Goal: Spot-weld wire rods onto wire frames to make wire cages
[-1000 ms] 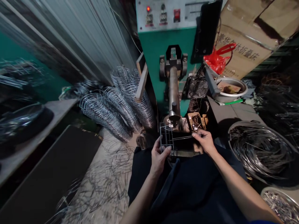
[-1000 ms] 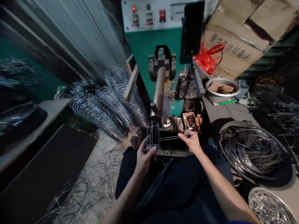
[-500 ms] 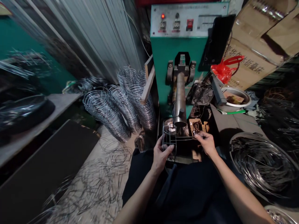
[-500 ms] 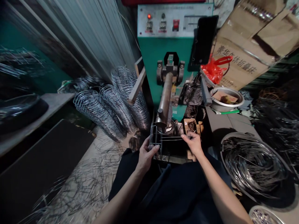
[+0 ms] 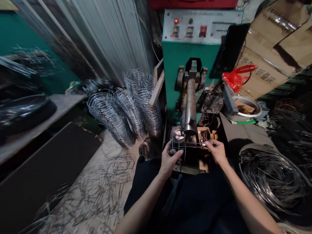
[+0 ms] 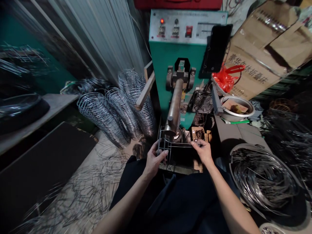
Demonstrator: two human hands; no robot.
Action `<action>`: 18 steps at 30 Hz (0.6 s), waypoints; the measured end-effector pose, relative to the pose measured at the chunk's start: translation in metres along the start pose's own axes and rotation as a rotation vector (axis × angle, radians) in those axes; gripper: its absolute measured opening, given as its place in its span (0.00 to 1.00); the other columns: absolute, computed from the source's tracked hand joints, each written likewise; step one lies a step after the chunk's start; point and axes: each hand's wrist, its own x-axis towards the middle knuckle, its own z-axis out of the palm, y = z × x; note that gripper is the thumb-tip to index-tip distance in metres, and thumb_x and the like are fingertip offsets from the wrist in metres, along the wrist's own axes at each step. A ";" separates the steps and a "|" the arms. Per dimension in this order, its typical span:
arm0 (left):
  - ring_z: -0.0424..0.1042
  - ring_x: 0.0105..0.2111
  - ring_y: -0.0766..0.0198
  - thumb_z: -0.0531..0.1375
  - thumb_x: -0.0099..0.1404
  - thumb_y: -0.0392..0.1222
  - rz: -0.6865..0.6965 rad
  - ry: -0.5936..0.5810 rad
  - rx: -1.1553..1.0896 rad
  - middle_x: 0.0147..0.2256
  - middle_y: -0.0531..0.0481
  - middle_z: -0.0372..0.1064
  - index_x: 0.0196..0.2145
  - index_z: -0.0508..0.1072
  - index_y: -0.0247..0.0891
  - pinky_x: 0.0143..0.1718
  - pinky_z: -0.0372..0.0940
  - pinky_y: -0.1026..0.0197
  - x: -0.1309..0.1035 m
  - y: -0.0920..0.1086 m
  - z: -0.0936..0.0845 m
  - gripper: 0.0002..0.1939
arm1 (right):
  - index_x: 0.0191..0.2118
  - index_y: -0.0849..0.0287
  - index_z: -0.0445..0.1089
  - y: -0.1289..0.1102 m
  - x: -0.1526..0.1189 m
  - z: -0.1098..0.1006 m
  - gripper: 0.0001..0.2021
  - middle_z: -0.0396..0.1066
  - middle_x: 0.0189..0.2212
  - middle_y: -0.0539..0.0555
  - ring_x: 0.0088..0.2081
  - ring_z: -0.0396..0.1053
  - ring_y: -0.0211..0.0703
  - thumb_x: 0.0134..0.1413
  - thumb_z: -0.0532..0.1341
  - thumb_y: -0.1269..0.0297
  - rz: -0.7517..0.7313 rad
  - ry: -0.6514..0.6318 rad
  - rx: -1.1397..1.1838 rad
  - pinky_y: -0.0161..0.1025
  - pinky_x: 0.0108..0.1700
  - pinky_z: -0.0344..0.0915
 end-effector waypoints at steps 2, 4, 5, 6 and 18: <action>0.63 0.16 0.71 0.71 0.53 0.48 -0.001 -0.002 -0.005 0.18 0.64 0.59 0.65 0.55 0.32 0.16 0.63 0.69 0.002 0.000 0.001 0.48 | 0.17 0.57 0.52 -0.001 0.000 0.000 0.29 0.48 0.18 0.45 0.23 0.47 0.36 0.47 0.68 0.41 0.004 -0.001 -0.012 0.37 0.27 0.46; 0.63 0.16 0.71 0.71 0.52 0.48 -0.005 -0.001 -0.012 0.18 0.64 0.59 0.65 0.55 0.33 0.16 0.63 0.69 0.003 0.000 0.001 0.48 | 0.18 0.56 0.52 0.000 0.001 -0.001 0.29 0.48 0.18 0.45 0.23 0.46 0.36 0.47 0.67 0.42 0.001 -0.004 -0.015 0.37 0.28 0.46; 0.63 0.17 0.71 0.71 0.52 0.48 -0.009 0.002 -0.014 0.18 0.64 0.59 0.65 0.55 0.33 0.16 0.63 0.69 0.003 0.000 0.001 0.48 | 0.18 0.56 0.52 0.000 0.002 -0.002 0.29 0.47 0.18 0.45 0.23 0.46 0.36 0.48 0.67 0.43 -0.001 -0.006 -0.013 0.37 0.28 0.46; 0.64 0.17 0.70 0.72 0.52 0.48 -0.014 0.009 -0.015 0.18 0.64 0.59 0.65 0.56 0.33 0.16 0.63 0.69 0.004 0.000 0.002 0.49 | 0.18 0.56 0.51 0.000 0.003 -0.002 0.29 0.47 0.18 0.45 0.23 0.46 0.36 0.48 0.67 0.43 -0.004 -0.005 -0.010 0.37 0.28 0.45; 0.65 0.17 0.72 0.71 0.51 0.46 0.006 0.056 0.115 0.22 0.59 0.67 0.61 0.64 0.37 0.19 0.64 0.70 0.003 0.004 0.003 0.41 | 0.25 0.58 0.64 -0.006 -0.005 -0.018 0.21 0.64 0.24 0.48 0.29 0.62 0.40 0.56 0.62 0.44 -0.065 0.027 -0.149 0.36 0.34 0.59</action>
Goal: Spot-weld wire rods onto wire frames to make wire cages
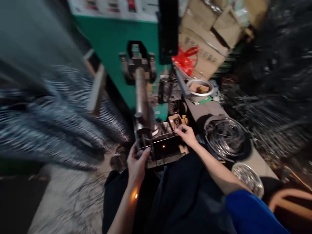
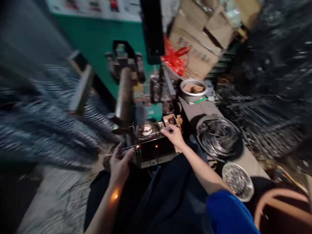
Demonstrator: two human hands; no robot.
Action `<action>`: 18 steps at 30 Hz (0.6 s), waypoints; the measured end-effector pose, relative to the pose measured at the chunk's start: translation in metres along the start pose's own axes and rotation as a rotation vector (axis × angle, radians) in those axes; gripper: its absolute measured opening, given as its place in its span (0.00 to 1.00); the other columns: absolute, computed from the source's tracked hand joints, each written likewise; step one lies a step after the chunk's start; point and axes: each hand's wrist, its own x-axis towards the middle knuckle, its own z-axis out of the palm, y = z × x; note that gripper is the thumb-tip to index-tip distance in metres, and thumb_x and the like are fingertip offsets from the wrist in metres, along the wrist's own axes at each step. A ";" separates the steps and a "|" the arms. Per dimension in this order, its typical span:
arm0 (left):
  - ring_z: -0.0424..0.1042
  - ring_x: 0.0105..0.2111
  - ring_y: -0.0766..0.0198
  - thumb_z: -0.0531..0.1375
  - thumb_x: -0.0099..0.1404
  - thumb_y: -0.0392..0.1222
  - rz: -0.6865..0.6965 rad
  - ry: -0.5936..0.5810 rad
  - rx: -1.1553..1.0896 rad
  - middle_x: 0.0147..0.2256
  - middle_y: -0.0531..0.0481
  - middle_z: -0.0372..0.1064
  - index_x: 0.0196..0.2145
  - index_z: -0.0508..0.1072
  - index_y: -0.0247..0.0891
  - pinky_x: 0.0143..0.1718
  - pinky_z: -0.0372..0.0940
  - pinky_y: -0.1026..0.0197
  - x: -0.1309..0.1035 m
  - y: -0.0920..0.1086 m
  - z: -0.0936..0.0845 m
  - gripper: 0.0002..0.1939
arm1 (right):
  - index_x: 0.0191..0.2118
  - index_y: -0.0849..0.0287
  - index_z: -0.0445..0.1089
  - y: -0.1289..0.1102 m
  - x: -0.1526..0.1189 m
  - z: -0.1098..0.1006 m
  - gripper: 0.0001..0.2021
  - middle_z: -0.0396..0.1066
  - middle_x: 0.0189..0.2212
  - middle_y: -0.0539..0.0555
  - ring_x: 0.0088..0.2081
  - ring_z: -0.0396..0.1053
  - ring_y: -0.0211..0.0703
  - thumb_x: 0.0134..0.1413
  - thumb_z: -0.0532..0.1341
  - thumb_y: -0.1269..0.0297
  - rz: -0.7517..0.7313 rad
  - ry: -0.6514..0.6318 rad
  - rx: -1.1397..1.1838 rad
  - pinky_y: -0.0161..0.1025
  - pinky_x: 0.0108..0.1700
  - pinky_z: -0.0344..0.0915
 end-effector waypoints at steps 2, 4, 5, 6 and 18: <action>0.65 0.17 0.73 0.72 0.49 0.45 0.002 0.015 0.010 0.24 0.59 0.67 0.58 0.67 0.39 0.19 0.64 0.70 0.004 -0.002 0.003 0.39 | 0.35 0.58 0.69 0.023 0.000 -0.031 0.17 0.71 0.34 0.50 0.37 0.67 0.42 0.60 0.59 0.47 0.057 0.018 -0.233 0.36 0.42 0.63; 0.64 0.17 0.74 0.73 0.48 0.44 -0.006 0.029 0.018 0.24 0.60 0.67 0.56 0.69 0.40 0.19 0.64 0.70 0.005 -0.003 0.006 0.38 | 0.43 0.58 0.69 0.053 -0.008 -0.075 0.13 0.72 0.42 0.53 0.44 0.68 0.42 0.64 0.58 0.52 0.229 0.040 -0.542 0.36 0.48 0.63; 0.64 0.17 0.74 0.73 0.47 0.44 -0.011 0.035 0.023 0.23 0.60 0.66 0.55 0.70 0.40 0.19 0.65 0.70 0.005 -0.004 0.007 0.37 | 0.45 0.59 0.69 0.069 -0.017 -0.099 0.12 0.71 0.44 0.55 0.45 0.68 0.44 0.64 0.58 0.55 0.330 0.058 -0.659 0.37 0.49 0.62; 0.63 0.17 0.74 0.73 0.47 0.44 -0.014 0.041 0.028 0.23 0.61 0.66 0.54 0.71 0.40 0.19 0.65 0.70 0.005 -0.004 0.008 0.36 | 0.46 0.62 0.69 0.084 -0.027 -0.121 0.12 0.71 0.45 0.58 0.46 0.69 0.46 0.64 0.58 0.59 0.415 0.077 -0.731 0.39 0.50 0.62; 0.66 0.22 0.73 0.74 0.43 0.46 -0.026 0.150 0.075 0.29 0.57 0.69 0.51 0.72 0.40 0.23 0.67 0.70 0.002 -0.005 0.013 0.36 | 0.47 0.63 0.72 0.156 -0.096 -0.170 0.11 0.63 0.55 0.64 0.58 0.56 0.55 0.63 0.55 0.72 0.723 0.048 -0.966 0.47 0.57 0.56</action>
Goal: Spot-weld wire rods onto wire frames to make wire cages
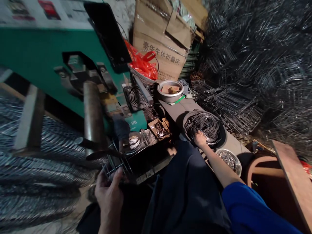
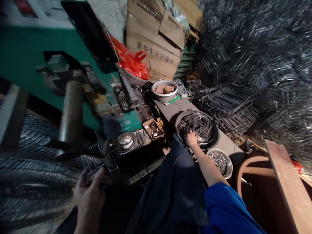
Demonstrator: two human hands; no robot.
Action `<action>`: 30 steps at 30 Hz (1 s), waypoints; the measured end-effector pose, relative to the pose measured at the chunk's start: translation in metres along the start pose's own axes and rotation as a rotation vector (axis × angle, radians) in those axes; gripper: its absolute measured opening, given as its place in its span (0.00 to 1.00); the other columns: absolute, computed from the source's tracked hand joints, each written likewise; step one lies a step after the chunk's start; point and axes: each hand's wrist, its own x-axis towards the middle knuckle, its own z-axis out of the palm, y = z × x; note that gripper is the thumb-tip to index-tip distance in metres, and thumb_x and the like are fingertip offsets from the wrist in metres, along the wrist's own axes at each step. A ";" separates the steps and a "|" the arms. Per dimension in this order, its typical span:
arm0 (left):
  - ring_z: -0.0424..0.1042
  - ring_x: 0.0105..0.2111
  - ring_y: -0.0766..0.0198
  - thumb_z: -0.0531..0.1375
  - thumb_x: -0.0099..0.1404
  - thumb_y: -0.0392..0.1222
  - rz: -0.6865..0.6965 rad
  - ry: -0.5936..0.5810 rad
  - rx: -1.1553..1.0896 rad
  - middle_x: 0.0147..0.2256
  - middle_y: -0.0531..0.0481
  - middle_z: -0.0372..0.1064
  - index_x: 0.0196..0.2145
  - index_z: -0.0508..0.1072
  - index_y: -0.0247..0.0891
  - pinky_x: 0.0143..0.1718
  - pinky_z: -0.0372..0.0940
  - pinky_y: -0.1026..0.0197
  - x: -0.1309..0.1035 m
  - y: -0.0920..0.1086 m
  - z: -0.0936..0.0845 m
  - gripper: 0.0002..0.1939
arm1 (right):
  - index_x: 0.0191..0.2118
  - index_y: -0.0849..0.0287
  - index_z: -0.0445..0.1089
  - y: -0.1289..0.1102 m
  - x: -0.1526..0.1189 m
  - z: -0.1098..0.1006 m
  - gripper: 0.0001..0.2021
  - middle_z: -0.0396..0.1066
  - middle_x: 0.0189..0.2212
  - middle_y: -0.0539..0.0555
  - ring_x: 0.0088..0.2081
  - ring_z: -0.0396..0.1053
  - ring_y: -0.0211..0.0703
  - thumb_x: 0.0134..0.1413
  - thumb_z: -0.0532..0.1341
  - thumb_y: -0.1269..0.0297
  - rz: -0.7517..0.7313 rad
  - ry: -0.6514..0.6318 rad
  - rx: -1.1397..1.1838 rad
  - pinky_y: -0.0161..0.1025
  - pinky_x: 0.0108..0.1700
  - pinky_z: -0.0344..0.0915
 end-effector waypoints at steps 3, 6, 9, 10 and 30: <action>0.66 0.22 0.73 0.74 0.44 0.47 0.033 0.031 0.038 0.30 0.57 0.69 0.52 0.72 0.40 0.23 0.67 0.70 -0.007 0.003 0.000 0.37 | 0.46 0.63 0.72 0.000 -0.005 -0.006 0.10 0.61 0.57 0.65 0.59 0.54 0.57 0.61 0.57 0.69 0.002 0.005 0.062 0.49 0.58 0.54; 0.65 0.22 0.74 0.74 0.44 0.46 0.083 0.045 0.095 0.28 0.58 0.67 0.53 0.72 0.39 0.23 0.66 0.70 -0.016 0.003 -0.006 0.37 | 0.44 0.62 0.71 -0.004 -0.008 -0.011 0.09 0.64 0.54 0.65 0.57 0.58 0.56 0.58 0.59 0.69 0.025 0.020 0.172 0.48 0.57 0.56; 0.66 0.22 0.73 0.73 0.45 0.47 0.061 0.045 0.145 0.28 0.57 0.68 0.54 0.72 0.38 0.23 0.65 0.71 -0.025 -0.001 -0.019 0.38 | 0.43 0.63 0.69 -0.012 -0.008 -0.018 0.09 0.69 0.42 0.65 0.47 0.66 0.55 0.58 0.58 0.67 0.058 0.067 0.342 0.47 0.50 0.62; 0.66 0.22 0.72 0.73 0.45 0.48 0.047 0.042 0.157 0.27 0.57 0.68 0.54 0.71 0.39 0.22 0.64 0.71 -0.028 -0.002 -0.025 0.38 | 0.43 0.63 0.68 -0.016 -0.008 -0.022 0.09 0.69 0.38 0.63 0.43 0.68 0.54 0.59 0.57 0.65 0.058 0.093 0.412 0.47 0.47 0.63; 0.62 0.18 0.73 0.71 0.53 0.46 0.007 -0.153 -0.021 0.22 0.62 0.61 0.61 0.62 0.40 0.19 0.64 0.69 -0.062 -0.013 -0.044 0.40 | 0.22 0.59 0.63 -0.195 -0.089 -0.099 0.27 0.56 0.21 0.48 0.26 0.53 0.37 0.51 0.63 0.37 -0.562 -0.225 1.127 0.36 0.30 0.53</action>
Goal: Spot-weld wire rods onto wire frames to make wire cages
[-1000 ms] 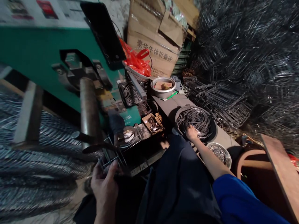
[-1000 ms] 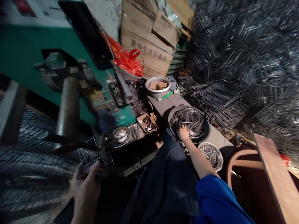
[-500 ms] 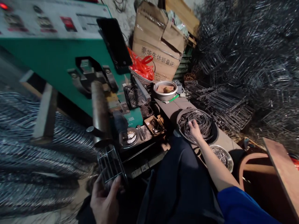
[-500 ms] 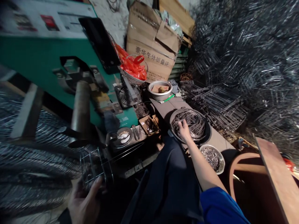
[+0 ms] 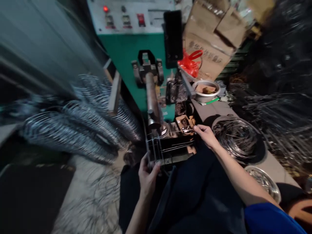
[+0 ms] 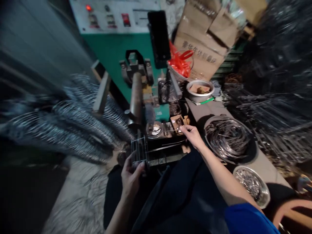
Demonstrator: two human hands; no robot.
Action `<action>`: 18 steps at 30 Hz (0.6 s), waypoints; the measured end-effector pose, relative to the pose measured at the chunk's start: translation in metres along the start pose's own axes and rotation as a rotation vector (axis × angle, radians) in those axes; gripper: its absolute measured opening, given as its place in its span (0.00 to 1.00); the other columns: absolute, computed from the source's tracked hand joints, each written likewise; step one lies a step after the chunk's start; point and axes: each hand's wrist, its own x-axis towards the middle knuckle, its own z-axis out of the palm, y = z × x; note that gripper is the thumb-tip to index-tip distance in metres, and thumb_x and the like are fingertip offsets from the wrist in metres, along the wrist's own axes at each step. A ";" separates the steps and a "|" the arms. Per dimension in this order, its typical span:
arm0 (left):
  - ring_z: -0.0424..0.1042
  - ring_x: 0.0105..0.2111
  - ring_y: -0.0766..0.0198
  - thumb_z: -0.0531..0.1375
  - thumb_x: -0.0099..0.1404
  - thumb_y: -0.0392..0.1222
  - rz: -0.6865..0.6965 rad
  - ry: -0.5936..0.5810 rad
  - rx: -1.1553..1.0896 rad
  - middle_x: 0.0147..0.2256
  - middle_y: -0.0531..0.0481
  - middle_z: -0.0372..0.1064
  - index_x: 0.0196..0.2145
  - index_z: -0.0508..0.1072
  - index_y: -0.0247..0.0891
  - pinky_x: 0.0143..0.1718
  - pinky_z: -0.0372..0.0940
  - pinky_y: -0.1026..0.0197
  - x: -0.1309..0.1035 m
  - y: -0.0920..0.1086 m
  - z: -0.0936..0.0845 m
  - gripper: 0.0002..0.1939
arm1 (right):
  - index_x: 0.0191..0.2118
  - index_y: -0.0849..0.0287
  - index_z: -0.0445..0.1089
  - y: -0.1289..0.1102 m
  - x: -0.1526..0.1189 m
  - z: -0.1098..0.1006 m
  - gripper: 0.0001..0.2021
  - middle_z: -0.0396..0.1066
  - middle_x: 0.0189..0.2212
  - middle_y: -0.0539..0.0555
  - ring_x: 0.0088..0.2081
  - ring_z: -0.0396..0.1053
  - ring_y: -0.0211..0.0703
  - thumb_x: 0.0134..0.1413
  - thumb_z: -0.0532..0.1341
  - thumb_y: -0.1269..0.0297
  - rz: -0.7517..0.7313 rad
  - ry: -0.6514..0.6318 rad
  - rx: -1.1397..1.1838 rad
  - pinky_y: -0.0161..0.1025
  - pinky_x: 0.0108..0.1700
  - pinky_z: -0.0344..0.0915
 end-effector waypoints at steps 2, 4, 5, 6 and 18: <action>0.62 0.18 0.73 0.69 0.56 0.46 -0.001 -0.034 -0.005 0.21 0.62 0.60 0.62 0.60 0.40 0.20 0.63 0.70 0.000 -0.003 -0.002 0.39 | 0.20 0.58 0.60 0.005 -0.004 0.021 0.27 0.54 0.21 0.47 0.26 0.53 0.37 0.51 0.65 0.40 -0.023 -0.035 -0.019 0.36 0.30 0.53; 0.61 0.18 0.74 0.69 0.57 0.46 0.009 -0.032 -0.009 0.21 0.63 0.58 0.62 0.60 0.39 0.21 0.63 0.70 0.000 -0.004 -0.003 0.38 | 0.20 0.58 0.58 0.008 -0.006 0.037 0.27 0.53 0.20 0.47 0.26 0.52 0.37 0.52 0.65 0.42 -0.035 -0.086 -0.025 0.36 0.30 0.52; 0.61 0.18 0.74 0.69 0.57 0.45 0.015 -0.027 -0.012 0.20 0.63 0.58 0.62 0.60 0.39 0.21 0.63 0.70 0.001 -0.004 -0.003 0.38 | 0.19 0.58 0.57 0.008 -0.007 0.043 0.27 0.52 0.19 0.46 0.25 0.51 0.37 0.52 0.65 0.43 -0.040 -0.108 -0.029 0.36 0.30 0.51; 0.61 0.18 0.74 0.69 0.57 0.45 0.021 -0.023 -0.016 0.20 0.63 0.57 0.62 0.59 0.39 0.22 0.63 0.70 0.001 -0.004 -0.003 0.38 | 0.19 0.57 0.56 0.009 -0.006 0.048 0.27 0.50 0.19 0.46 0.25 0.50 0.36 0.52 0.65 0.43 -0.045 -0.123 -0.035 0.36 0.29 0.49; 0.61 0.17 0.74 0.70 0.56 0.47 -0.009 -0.003 -0.095 0.21 0.64 0.57 0.61 0.59 0.37 0.20 0.63 0.70 0.012 -0.005 0.003 0.40 | 0.17 0.57 0.54 0.033 0.013 0.054 0.28 0.50 0.17 0.46 0.23 0.49 0.36 0.49 0.67 0.42 -0.024 -0.145 -0.066 0.36 0.26 0.49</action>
